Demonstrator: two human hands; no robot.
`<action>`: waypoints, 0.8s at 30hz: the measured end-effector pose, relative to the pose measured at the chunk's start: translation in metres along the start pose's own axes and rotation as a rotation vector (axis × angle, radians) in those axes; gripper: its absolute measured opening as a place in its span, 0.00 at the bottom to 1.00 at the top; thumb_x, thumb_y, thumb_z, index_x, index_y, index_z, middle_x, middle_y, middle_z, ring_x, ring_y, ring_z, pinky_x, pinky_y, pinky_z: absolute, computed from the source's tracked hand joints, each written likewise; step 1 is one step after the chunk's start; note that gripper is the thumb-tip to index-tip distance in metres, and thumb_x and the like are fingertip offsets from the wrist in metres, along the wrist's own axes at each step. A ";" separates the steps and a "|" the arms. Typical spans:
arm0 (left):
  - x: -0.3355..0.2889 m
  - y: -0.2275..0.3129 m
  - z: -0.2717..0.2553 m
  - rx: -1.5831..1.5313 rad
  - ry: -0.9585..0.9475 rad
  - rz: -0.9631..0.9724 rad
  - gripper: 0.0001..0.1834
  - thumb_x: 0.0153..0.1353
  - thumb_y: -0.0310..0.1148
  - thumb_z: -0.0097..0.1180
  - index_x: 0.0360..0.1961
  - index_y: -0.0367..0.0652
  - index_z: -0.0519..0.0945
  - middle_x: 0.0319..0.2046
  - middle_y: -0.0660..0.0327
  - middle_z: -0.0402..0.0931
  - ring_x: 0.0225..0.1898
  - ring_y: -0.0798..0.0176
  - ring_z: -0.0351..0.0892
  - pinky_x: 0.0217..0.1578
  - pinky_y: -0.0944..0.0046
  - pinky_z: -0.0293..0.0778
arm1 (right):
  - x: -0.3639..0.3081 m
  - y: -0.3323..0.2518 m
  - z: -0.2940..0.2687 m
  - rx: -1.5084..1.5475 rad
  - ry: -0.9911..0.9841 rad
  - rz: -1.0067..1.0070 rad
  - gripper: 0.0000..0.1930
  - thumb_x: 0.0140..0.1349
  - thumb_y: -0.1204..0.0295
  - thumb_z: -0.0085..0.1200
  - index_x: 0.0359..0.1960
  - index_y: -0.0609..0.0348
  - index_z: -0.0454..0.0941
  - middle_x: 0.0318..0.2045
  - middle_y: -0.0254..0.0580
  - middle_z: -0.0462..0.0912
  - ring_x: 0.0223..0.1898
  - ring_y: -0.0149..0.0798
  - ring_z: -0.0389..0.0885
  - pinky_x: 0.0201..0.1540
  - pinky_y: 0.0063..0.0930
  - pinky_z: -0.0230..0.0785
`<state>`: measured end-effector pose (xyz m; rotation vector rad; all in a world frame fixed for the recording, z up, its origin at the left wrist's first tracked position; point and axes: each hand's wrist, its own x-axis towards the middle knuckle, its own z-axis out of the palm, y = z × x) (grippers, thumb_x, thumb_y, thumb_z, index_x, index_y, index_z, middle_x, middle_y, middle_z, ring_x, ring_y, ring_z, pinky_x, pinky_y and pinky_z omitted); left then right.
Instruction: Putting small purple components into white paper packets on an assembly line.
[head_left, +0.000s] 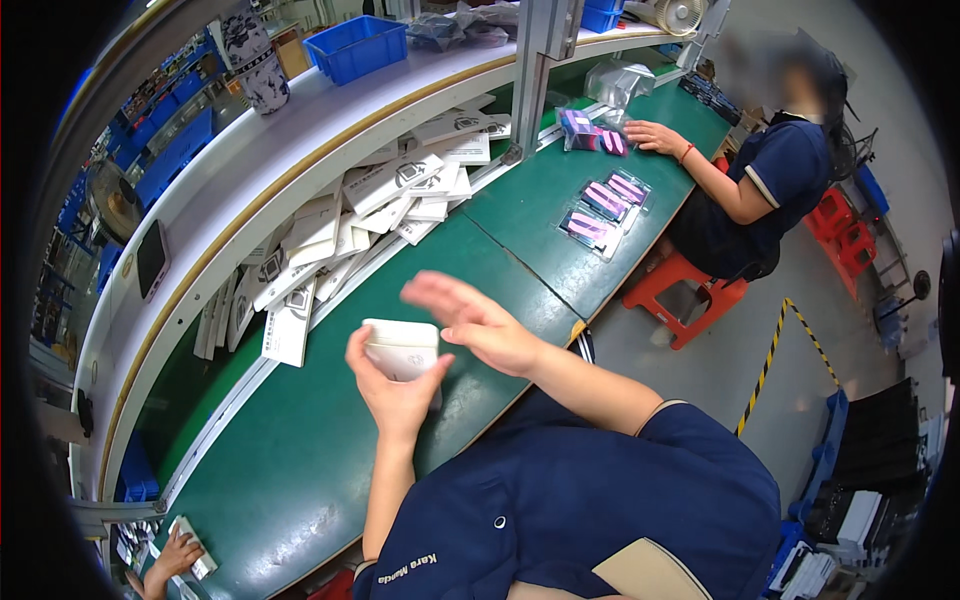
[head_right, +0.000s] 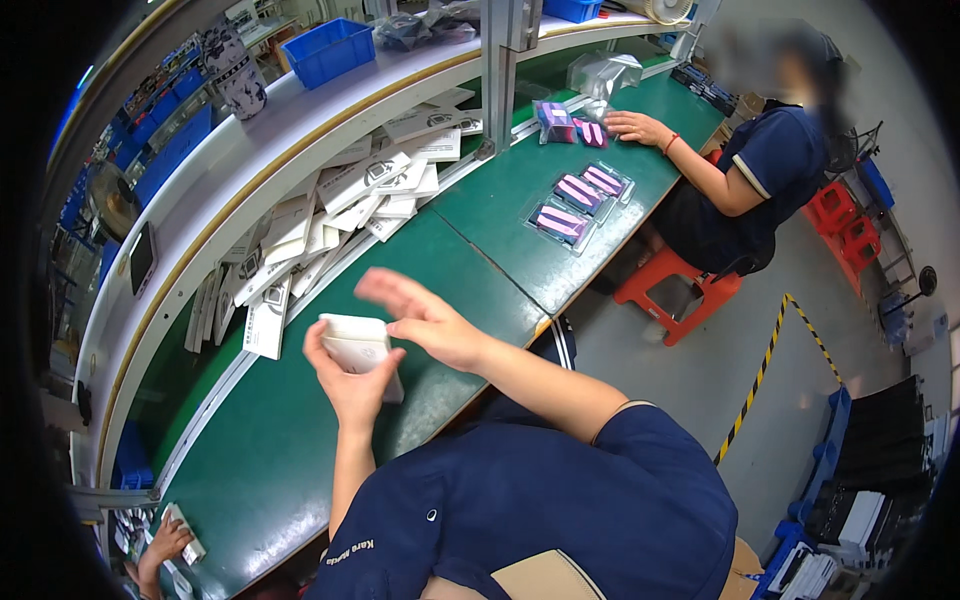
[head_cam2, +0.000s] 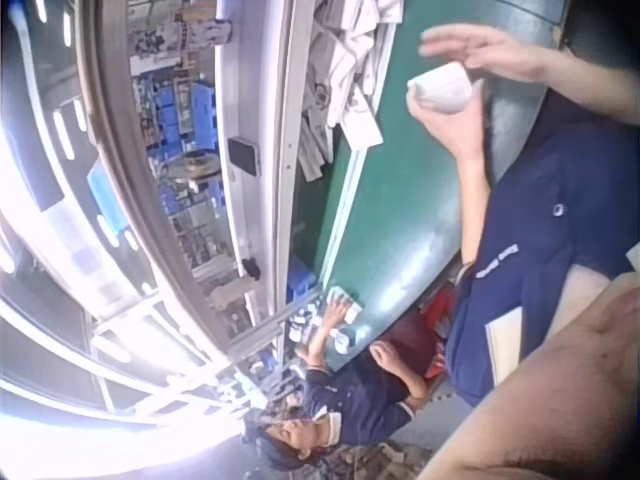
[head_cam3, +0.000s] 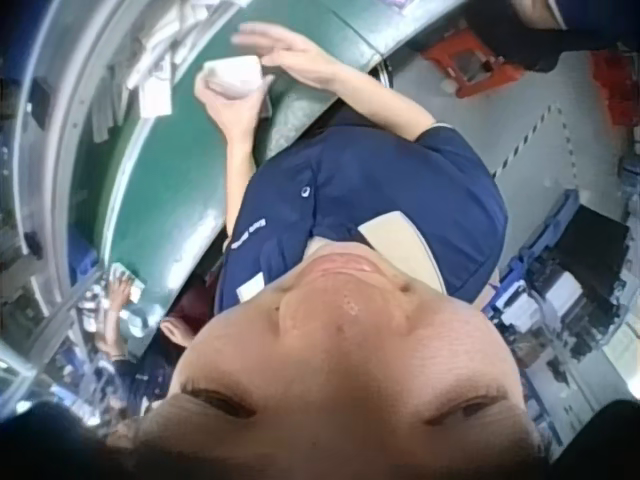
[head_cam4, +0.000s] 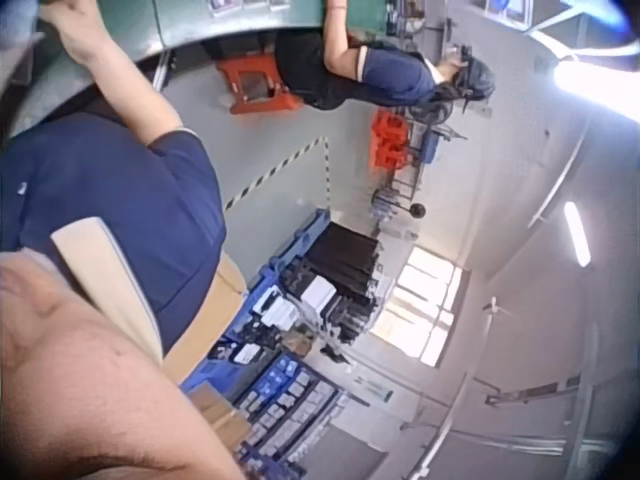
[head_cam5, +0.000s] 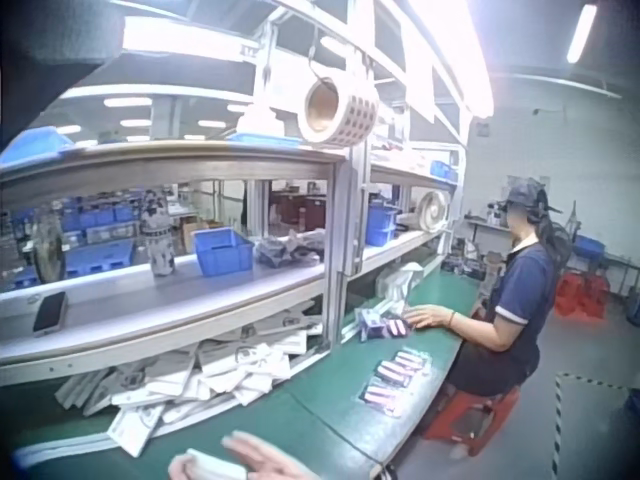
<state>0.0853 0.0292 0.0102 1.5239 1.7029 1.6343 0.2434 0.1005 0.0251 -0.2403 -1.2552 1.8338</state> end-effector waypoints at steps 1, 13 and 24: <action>-0.006 -0.011 0.007 -0.106 0.091 -0.005 0.49 0.37 0.37 0.84 0.56 0.42 0.63 0.55 0.50 0.69 0.52 0.54 0.73 0.54 0.54 0.70 | 0.003 -0.010 0.005 0.145 -0.063 0.354 0.29 0.67 0.78 0.47 0.71 0.64 0.60 0.67 0.48 0.70 0.69 0.41 0.66 0.71 0.38 0.57; 0.005 -0.011 -0.009 -0.880 0.020 -0.067 0.15 0.70 0.23 0.51 0.52 0.46 0.61 0.49 0.50 0.76 0.50 0.62 0.75 0.55 0.62 0.68 | -0.001 0.034 0.031 -0.383 0.044 -0.243 0.11 0.66 0.83 0.52 0.49 0.64 0.79 0.55 0.48 0.76 0.58 0.39 0.75 0.62 0.33 0.67; 0.004 0.002 -0.008 -0.812 0.097 -0.102 0.09 0.68 0.22 0.55 0.44 0.42 0.68 0.41 0.55 0.78 0.44 0.63 0.78 0.50 0.65 0.70 | -0.004 0.036 0.044 -0.100 0.236 -0.133 0.09 0.70 0.81 0.44 0.48 0.60 0.63 0.51 0.52 0.78 0.52 0.35 0.77 0.57 0.33 0.71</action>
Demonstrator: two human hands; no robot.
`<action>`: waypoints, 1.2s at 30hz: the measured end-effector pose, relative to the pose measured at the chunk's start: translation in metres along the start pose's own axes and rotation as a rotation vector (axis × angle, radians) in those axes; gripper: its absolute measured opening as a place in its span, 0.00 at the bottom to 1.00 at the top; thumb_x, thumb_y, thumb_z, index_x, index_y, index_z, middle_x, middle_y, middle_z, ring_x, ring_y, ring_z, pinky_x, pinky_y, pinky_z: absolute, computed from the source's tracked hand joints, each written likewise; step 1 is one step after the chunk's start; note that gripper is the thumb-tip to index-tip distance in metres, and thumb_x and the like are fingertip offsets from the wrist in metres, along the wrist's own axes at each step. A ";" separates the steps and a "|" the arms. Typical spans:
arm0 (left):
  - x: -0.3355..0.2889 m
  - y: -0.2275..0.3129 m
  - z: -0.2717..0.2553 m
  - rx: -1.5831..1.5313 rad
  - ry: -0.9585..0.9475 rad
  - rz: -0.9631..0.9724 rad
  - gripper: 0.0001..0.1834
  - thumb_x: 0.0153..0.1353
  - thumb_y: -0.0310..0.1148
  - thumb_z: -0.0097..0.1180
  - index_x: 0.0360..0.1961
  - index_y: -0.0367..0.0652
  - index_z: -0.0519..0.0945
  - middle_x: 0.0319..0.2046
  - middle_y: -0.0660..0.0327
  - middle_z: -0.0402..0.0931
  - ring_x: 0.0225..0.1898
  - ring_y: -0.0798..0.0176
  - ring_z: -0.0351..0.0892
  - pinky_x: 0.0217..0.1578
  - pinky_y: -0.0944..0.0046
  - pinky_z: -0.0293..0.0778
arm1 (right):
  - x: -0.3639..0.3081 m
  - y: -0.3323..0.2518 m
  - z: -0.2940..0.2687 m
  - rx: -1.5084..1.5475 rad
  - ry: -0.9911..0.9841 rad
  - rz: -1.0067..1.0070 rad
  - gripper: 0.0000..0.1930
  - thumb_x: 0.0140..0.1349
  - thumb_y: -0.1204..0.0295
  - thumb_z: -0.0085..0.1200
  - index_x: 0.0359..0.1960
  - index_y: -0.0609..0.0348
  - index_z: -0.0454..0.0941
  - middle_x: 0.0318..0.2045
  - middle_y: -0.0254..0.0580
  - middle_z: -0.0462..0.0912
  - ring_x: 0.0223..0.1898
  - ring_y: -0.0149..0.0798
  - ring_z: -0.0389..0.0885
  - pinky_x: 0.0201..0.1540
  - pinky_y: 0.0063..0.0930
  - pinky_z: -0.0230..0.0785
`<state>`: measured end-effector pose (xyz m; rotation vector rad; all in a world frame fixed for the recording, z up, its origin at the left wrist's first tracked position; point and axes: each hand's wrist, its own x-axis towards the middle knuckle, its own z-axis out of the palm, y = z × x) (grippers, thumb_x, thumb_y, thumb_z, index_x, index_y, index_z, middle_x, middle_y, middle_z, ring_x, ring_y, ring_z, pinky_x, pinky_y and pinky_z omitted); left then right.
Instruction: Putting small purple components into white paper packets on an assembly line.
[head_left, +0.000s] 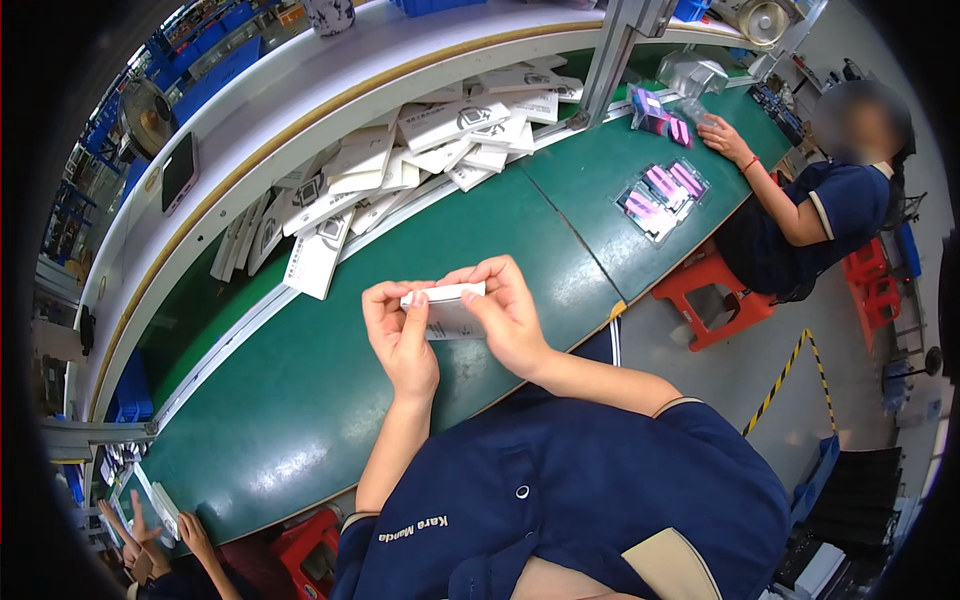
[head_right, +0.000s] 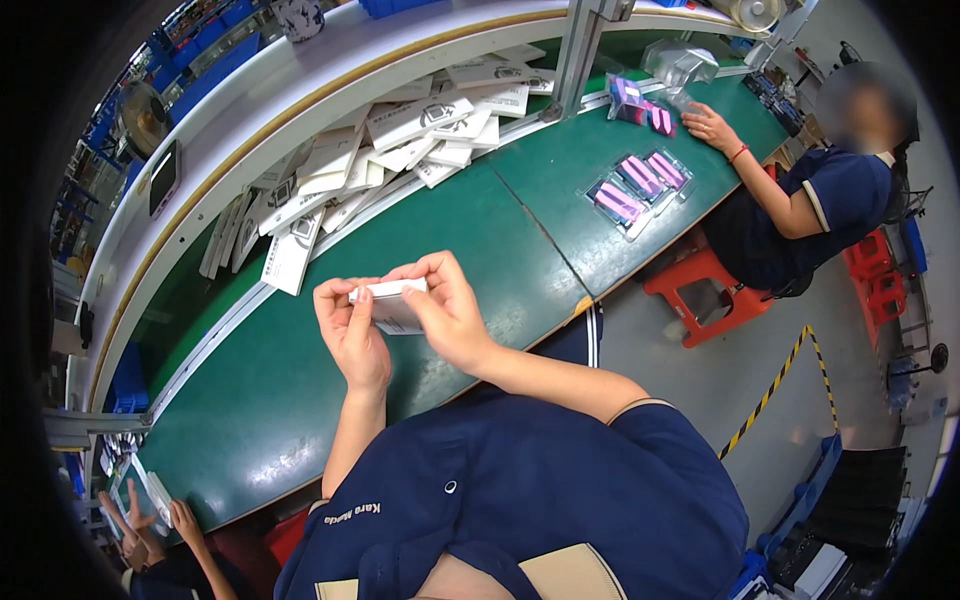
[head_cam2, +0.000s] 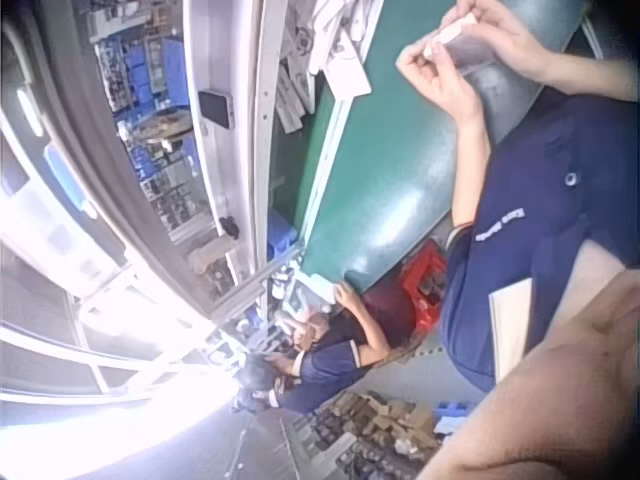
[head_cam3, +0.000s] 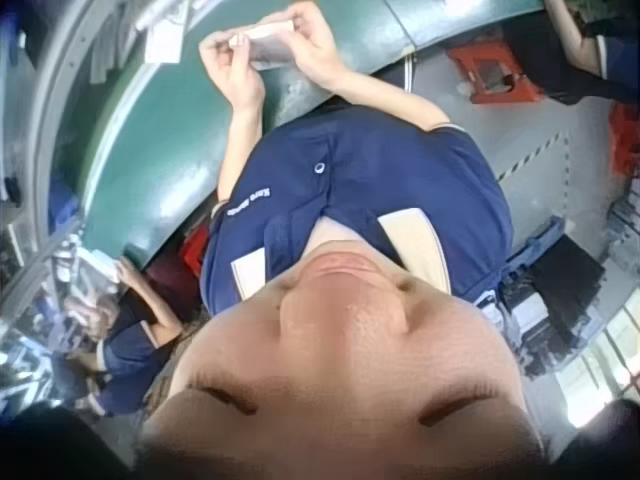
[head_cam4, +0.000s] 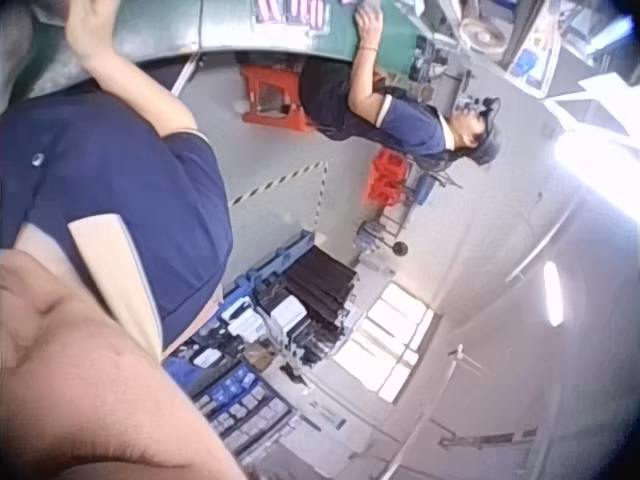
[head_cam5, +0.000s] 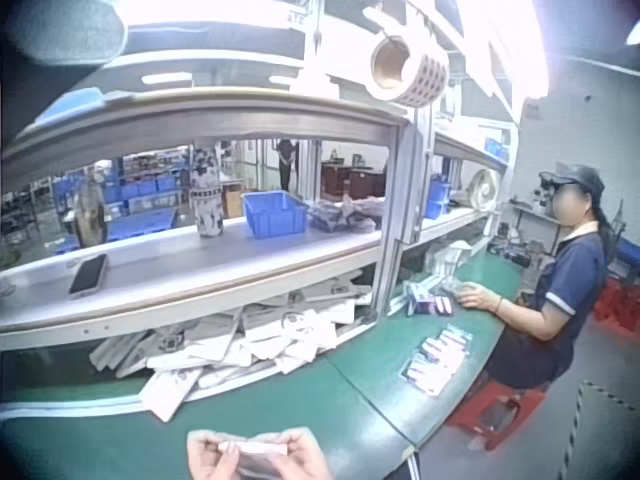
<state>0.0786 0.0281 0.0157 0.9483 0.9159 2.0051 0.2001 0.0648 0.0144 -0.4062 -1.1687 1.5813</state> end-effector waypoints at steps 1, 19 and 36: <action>0.000 -0.001 -0.001 0.013 -0.019 0.005 0.08 0.68 0.22 0.55 0.43 0.42 0.68 0.41 0.54 0.78 0.44 0.63 0.78 0.50 0.65 0.70 | 0.002 0.000 -0.003 -0.007 -0.004 -0.001 0.07 0.71 0.81 0.43 0.47 0.58 0.62 0.51 0.55 0.78 0.53 0.36 0.77 0.57 0.34 0.71; -0.013 0.051 -0.070 -0.056 0.081 -0.649 0.29 0.74 0.37 0.48 0.72 0.48 0.57 0.62 0.48 0.68 0.62 0.53 0.71 0.57 0.50 0.72 | -0.012 0.034 -0.001 -0.920 -0.689 -0.781 0.08 0.57 0.69 0.63 0.36 0.53 0.77 0.57 0.44 0.80 0.60 0.54 0.76 0.64 0.53 0.65; -0.032 0.053 -0.125 1.849 -0.312 -0.028 0.44 0.58 0.51 0.65 0.71 0.43 0.62 0.73 0.42 0.50 0.73 0.33 0.48 0.70 0.34 0.46 | 0.023 0.084 0.011 -1.045 -0.902 -0.537 0.12 0.61 0.59 0.58 0.34 0.55 0.85 0.62 0.53 0.74 0.65 0.54 0.69 0.69 0.52 0.57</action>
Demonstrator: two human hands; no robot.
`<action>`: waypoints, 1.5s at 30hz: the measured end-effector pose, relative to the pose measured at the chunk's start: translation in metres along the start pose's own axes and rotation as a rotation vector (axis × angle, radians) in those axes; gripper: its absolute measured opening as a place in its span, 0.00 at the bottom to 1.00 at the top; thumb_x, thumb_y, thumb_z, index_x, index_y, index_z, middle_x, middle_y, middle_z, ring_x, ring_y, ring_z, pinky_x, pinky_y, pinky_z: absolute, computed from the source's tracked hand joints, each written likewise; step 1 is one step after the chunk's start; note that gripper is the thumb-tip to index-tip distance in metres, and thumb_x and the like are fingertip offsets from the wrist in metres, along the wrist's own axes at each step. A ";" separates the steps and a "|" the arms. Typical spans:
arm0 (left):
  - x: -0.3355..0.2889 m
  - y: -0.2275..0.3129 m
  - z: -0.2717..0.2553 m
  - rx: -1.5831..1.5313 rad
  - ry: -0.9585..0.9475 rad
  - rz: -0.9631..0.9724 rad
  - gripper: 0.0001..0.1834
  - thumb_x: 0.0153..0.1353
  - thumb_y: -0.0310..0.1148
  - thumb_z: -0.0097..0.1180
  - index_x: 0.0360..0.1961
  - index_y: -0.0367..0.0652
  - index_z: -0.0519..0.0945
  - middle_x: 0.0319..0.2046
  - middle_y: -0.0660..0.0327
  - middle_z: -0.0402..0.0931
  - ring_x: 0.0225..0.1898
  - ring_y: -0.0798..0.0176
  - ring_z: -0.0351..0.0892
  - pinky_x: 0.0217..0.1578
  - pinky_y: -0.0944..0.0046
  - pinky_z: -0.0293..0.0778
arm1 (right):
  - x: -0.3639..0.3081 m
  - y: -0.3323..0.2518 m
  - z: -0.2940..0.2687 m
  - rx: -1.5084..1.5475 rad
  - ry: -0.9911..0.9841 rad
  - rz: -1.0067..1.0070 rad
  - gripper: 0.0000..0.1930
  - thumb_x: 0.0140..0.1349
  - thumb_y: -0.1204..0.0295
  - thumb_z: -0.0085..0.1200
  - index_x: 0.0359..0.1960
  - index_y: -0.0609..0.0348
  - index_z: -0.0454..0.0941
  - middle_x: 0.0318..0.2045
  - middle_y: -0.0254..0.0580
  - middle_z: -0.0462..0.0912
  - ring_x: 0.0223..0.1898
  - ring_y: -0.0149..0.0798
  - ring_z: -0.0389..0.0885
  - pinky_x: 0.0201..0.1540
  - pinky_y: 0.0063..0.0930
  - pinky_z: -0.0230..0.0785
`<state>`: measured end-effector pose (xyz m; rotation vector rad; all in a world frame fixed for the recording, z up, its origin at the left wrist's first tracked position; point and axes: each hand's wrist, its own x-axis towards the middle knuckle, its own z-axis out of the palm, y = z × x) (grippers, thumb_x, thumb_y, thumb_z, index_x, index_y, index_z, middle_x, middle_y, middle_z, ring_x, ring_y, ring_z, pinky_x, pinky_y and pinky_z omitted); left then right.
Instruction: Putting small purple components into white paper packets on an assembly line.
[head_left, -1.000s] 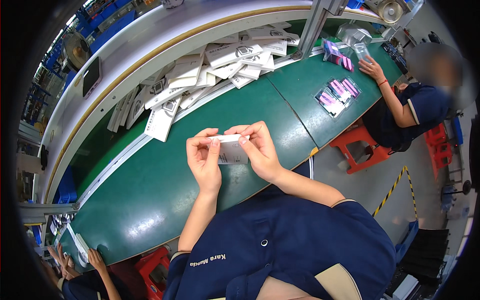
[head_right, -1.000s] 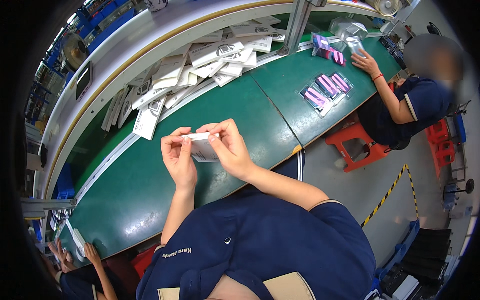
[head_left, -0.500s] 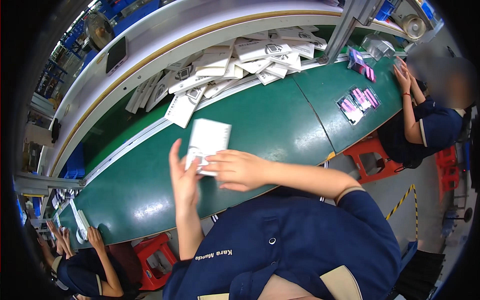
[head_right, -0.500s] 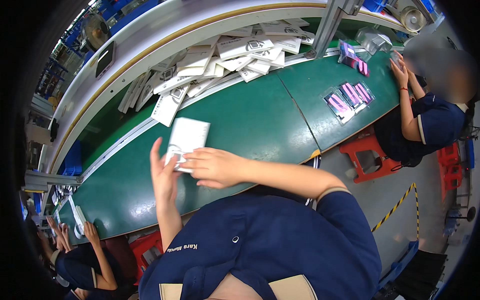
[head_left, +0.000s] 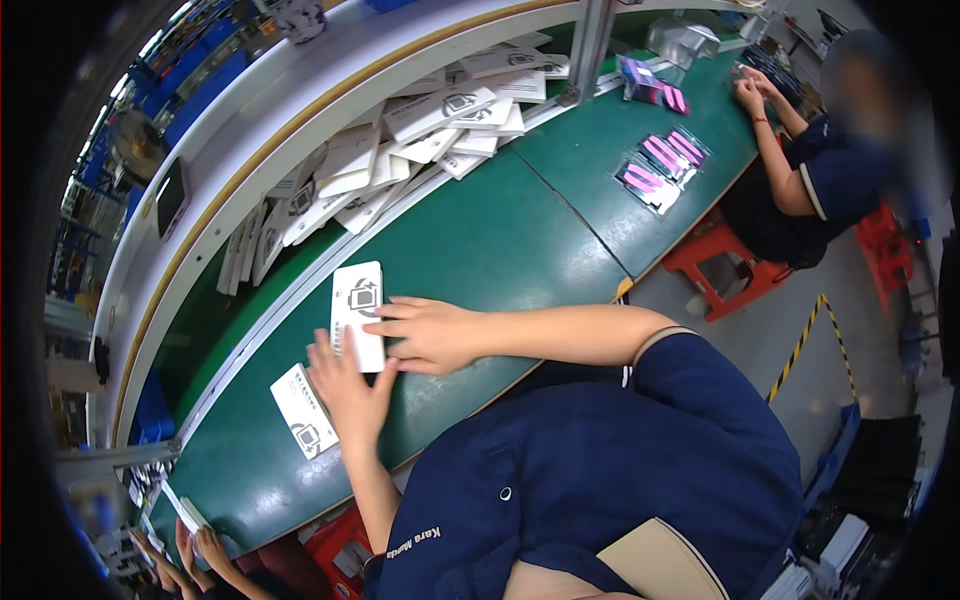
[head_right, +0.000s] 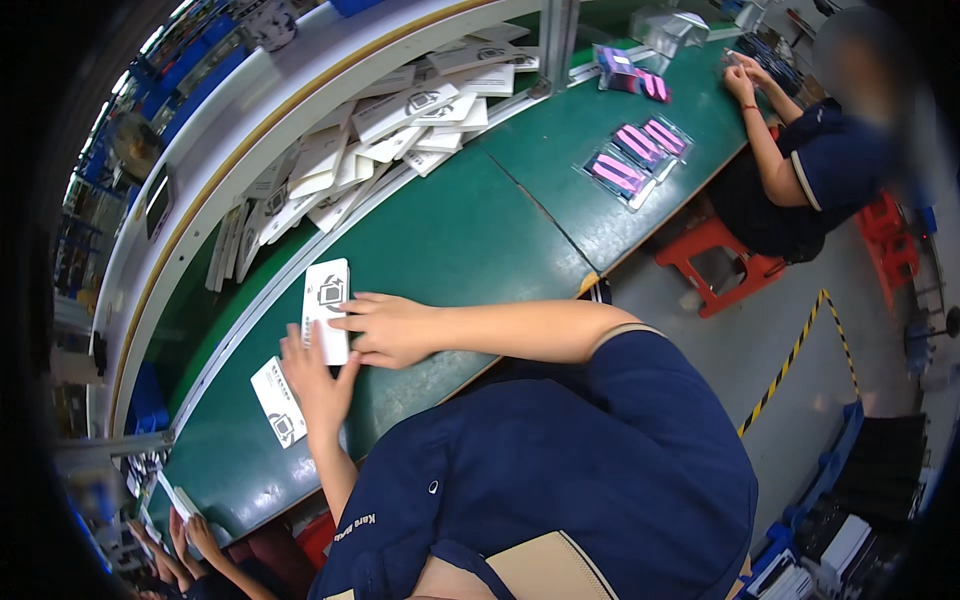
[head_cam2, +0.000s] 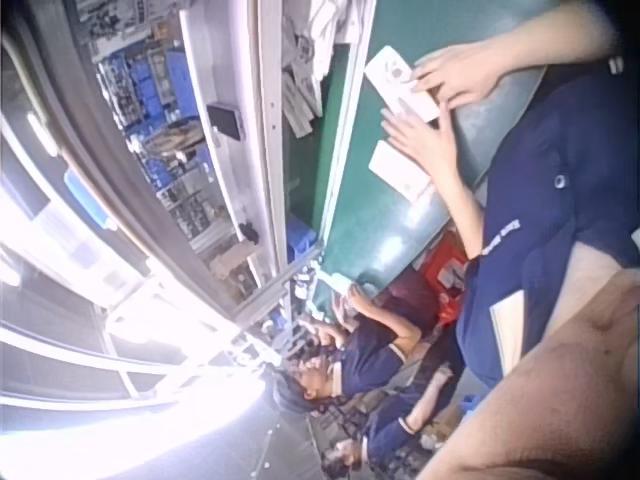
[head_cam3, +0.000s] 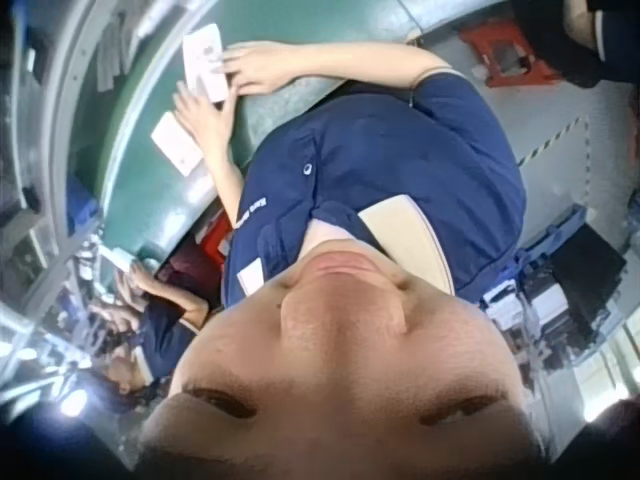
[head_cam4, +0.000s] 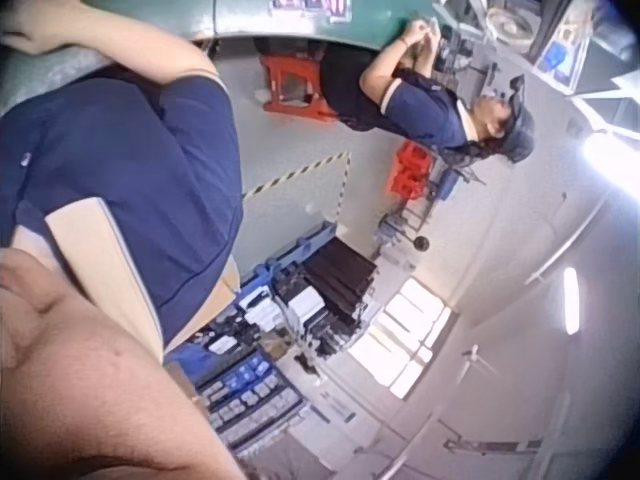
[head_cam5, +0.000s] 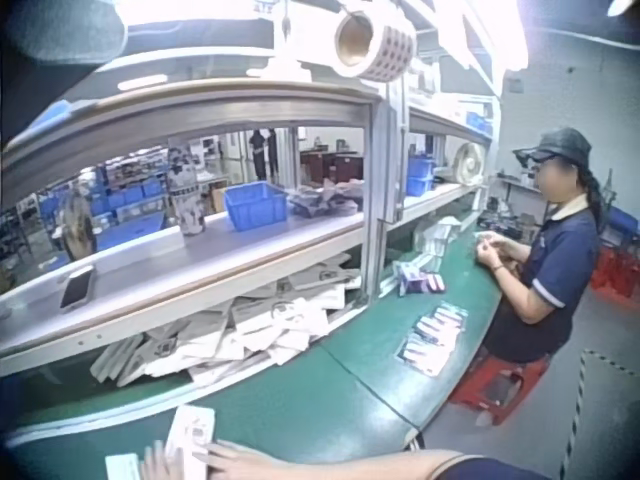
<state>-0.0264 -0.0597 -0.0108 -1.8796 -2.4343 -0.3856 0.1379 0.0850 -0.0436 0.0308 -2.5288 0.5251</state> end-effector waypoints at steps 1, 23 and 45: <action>0.001 0.019 0.002 -0.011 -0.087 0.015 0.47 0.58 0.54 0.64 0.73 0.44 0.60 0.74 0.42 0.49 0.74 0.33 0.45 0.70 0.33 0.43 | -0.019 0.003 -0.017 0.070 0.089 0.019 0.08 0.58 0.64 0.61 0.30 0.54 0.83 0.59 0.51 0.77 0.62 0.54 0.72 0.67 0.51 0.60; 0.046 0.003 -0.024 -0.834 -0.298 0.105 0.17 0.51 0.26 0.53 0.42 0.32 0.80 0.35 0.50 0.84 0.41 0.57 0.85 0.50 0.62 0.75 | -0.167 0.008 -0.171 -0.591 0.147 1.010 0.46 0.52 0.56 0.70 0.71 0.51 0.61 0.65 0.55 0.69 0.73 0.56 0.57 0.73 0.53 0.48; 0.054 0.074 0.010 -0.431 -0.191 0.422 0.44 0.33 0.45 0.76 0.54 0.38 0.76 0.54 0.53 0.72 0.57 0.50 0.70 0.59 0.52 0.63 | -0.100 -0.020 -0.091 0.048 -0.063 0.557 0.33 0.49 0.68 0.67 0.61 0.50 0.72 0.67 0.51 0.67 0.72 0.54 0.60 0.74 0.59 0.46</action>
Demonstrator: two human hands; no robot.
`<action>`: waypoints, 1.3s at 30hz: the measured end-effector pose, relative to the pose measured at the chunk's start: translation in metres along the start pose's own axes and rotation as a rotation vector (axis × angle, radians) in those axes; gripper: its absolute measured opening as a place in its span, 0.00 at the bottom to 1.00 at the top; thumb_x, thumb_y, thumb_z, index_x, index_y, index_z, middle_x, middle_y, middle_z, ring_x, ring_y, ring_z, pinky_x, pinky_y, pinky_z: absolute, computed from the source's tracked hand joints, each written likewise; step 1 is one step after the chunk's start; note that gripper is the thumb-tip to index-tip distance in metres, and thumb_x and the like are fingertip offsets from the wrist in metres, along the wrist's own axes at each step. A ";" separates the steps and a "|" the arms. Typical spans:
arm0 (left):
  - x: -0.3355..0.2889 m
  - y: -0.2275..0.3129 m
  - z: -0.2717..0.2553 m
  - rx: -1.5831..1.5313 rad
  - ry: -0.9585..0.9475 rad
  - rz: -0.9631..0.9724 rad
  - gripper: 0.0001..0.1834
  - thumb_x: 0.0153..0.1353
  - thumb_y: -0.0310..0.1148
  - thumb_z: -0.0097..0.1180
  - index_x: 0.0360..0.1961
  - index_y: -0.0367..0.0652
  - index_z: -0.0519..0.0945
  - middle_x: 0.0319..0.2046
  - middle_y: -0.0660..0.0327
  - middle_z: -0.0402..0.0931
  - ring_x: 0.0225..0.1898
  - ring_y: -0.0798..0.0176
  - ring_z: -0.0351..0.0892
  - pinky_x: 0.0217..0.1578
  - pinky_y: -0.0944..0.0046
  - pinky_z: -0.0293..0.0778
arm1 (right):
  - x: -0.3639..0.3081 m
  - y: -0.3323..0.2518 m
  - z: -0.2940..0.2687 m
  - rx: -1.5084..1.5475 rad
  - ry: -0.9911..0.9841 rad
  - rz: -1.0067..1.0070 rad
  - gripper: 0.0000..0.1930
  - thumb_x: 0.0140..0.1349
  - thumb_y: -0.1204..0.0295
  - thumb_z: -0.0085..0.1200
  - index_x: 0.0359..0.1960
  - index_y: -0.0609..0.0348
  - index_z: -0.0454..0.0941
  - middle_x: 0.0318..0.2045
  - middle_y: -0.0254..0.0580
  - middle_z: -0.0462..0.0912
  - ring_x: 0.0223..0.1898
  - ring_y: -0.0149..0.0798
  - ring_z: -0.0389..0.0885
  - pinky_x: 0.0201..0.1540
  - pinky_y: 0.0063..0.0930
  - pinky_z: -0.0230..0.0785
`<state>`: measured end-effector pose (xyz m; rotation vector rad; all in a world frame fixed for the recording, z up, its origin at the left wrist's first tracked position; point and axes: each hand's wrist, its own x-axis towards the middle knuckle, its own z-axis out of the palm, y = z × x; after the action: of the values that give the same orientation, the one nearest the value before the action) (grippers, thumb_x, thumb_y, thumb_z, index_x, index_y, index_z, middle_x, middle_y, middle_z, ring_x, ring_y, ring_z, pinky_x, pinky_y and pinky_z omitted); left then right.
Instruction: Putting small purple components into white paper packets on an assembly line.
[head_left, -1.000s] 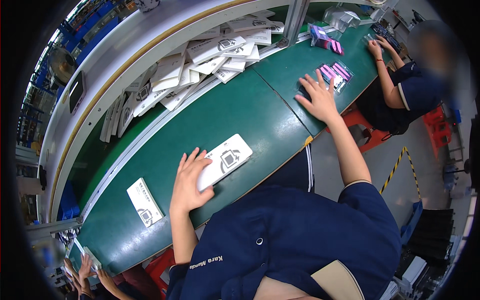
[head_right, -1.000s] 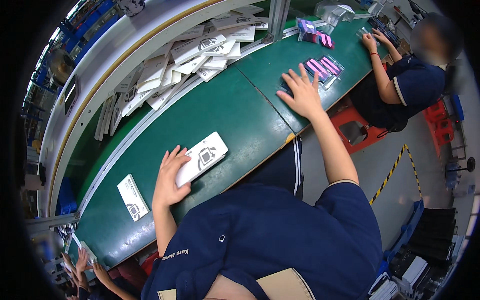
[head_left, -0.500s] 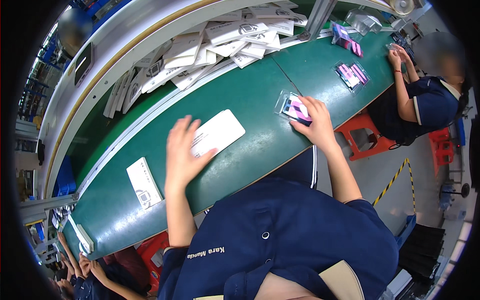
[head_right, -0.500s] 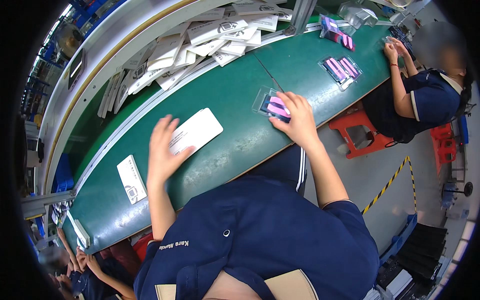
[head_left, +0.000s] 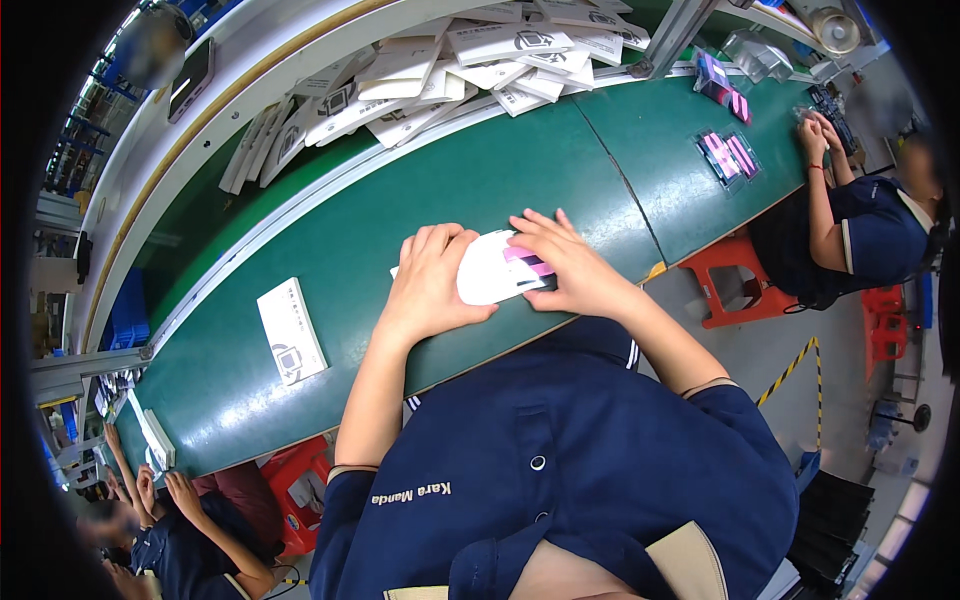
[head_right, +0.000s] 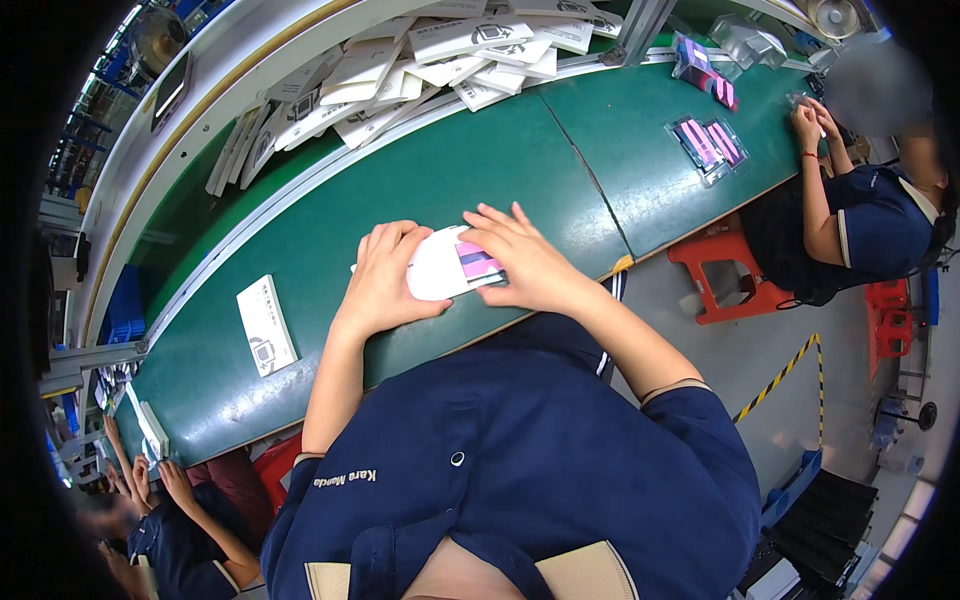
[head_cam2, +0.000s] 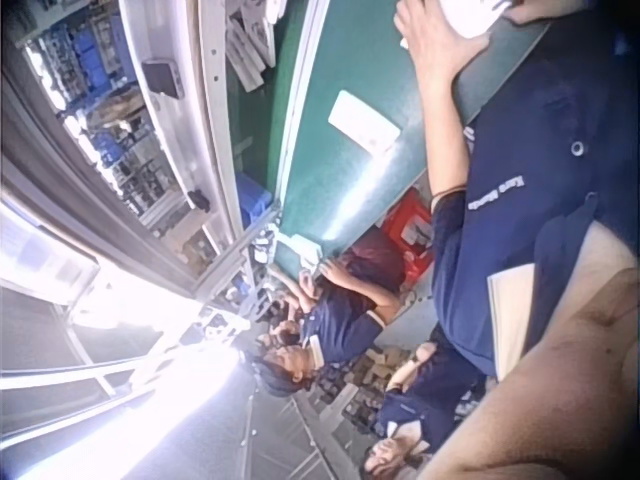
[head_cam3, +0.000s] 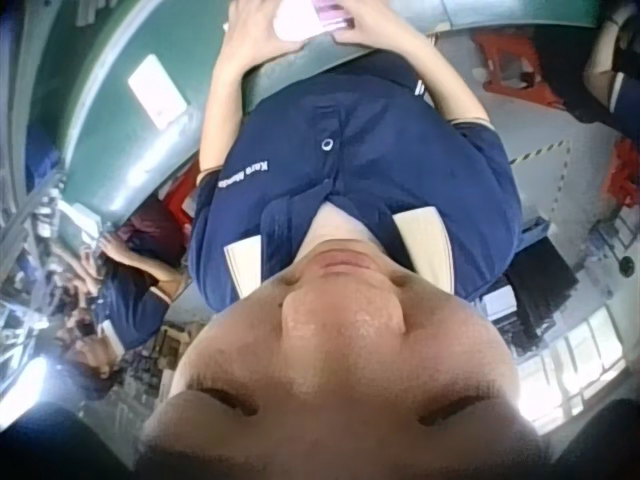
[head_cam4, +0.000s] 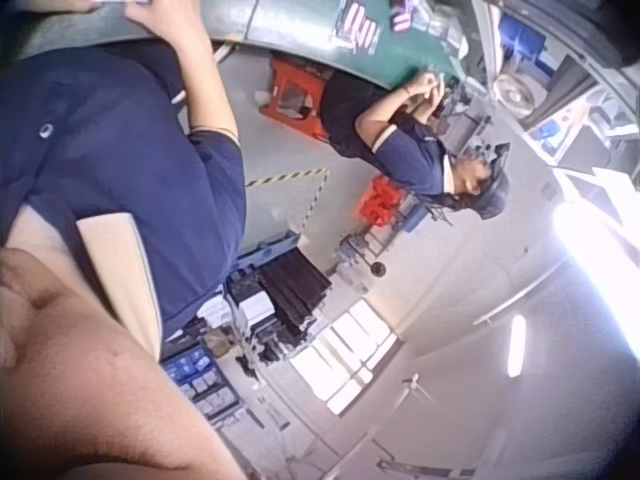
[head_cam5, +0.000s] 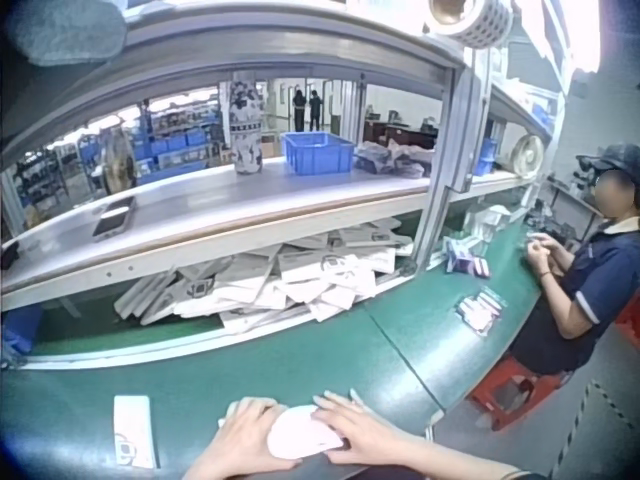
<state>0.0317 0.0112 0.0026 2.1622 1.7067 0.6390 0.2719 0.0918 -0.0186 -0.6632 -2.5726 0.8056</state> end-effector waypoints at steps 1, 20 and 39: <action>-0.001 0.000 0.000 -0.007 0.017 0.014 0.43 0.33 0.44 0.75 0.53 0.39 0.76 0.54 0.53 0.73 0.56 0.50 0.70 0.59 0.52 0.63 | 0.003 -0.006 0.002 0.081 0.015 0.017 0.35 0.50 0.70 0.65 0.63 0.53 0.69 0.69 0.54 0.64 0.73 0.56 0.57 0.75 0.58 0.44; 0.009 0.026 0.061 -0.633 0.814 -0.059 0.50 0.40 0.33 0.82 0.61 0.45 0.61 0.56 0.52 0.68 0.50 0.57 0.74 0.50 0.59 0.73 | 0.046 -0.058 -0.007 1.677 0.305 0.417 0.17 0.70 0.75 0.50 0.57 0.68 0.76 0.52 0.44 0.82 0.54 0.36 0.79 0.59 0.30 0.70; -0.022 0.049 0.015 -1.237 0.874 -0.079 0.17 0.67 0.21 0.54 0.55 0.38 0.67 0.39 0.55 0.82 0.43 0.65 0.80 0.49 0.66 0.71 | 0.041 -0.084 0.031 1.367 0.535 0.112 0.11 0.67 0.80 0.57 0.46 0.62 0.68 0.41 0.50 0.86 0.43 0.31 0.84 0.48 0.26 0.77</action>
<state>0.0763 -0.0213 0.0112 0.9270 1.0481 2.0886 0.1966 0.0389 0.0165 -0.4294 -1.0719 1.7780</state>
